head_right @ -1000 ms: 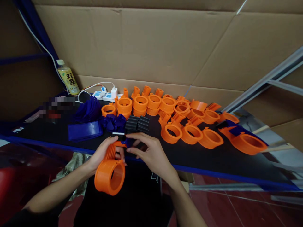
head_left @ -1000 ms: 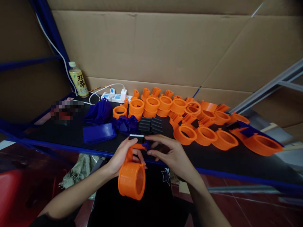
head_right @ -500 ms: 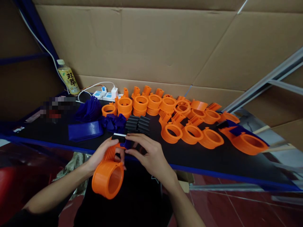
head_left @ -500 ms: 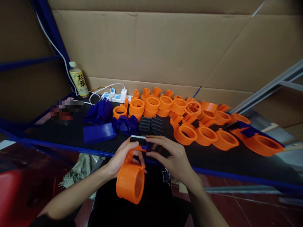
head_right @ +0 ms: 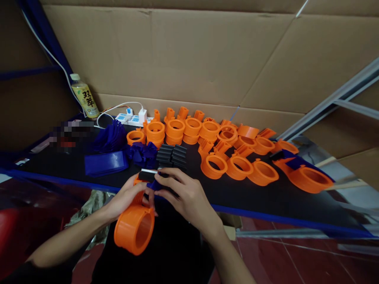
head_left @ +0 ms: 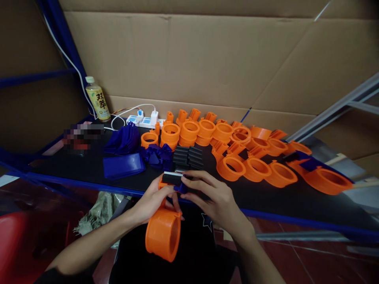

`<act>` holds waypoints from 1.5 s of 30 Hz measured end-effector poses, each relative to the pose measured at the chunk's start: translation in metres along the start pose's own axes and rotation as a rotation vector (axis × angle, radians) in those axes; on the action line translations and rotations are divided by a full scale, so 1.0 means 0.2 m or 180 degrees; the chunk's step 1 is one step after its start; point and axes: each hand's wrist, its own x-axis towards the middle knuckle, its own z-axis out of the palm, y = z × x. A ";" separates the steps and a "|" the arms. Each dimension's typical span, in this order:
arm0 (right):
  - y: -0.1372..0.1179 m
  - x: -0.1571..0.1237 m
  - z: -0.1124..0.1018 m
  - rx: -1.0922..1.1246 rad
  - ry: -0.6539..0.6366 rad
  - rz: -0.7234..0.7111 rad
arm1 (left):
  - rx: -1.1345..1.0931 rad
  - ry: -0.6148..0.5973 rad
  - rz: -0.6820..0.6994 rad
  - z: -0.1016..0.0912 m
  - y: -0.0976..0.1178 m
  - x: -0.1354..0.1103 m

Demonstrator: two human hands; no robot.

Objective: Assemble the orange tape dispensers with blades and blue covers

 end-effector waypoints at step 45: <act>0.06 0.71 0.26 0.0005 -0.0788 -0.0429 | -0.0220 -0.0437 0.0886 -0.06 0.04 -0.08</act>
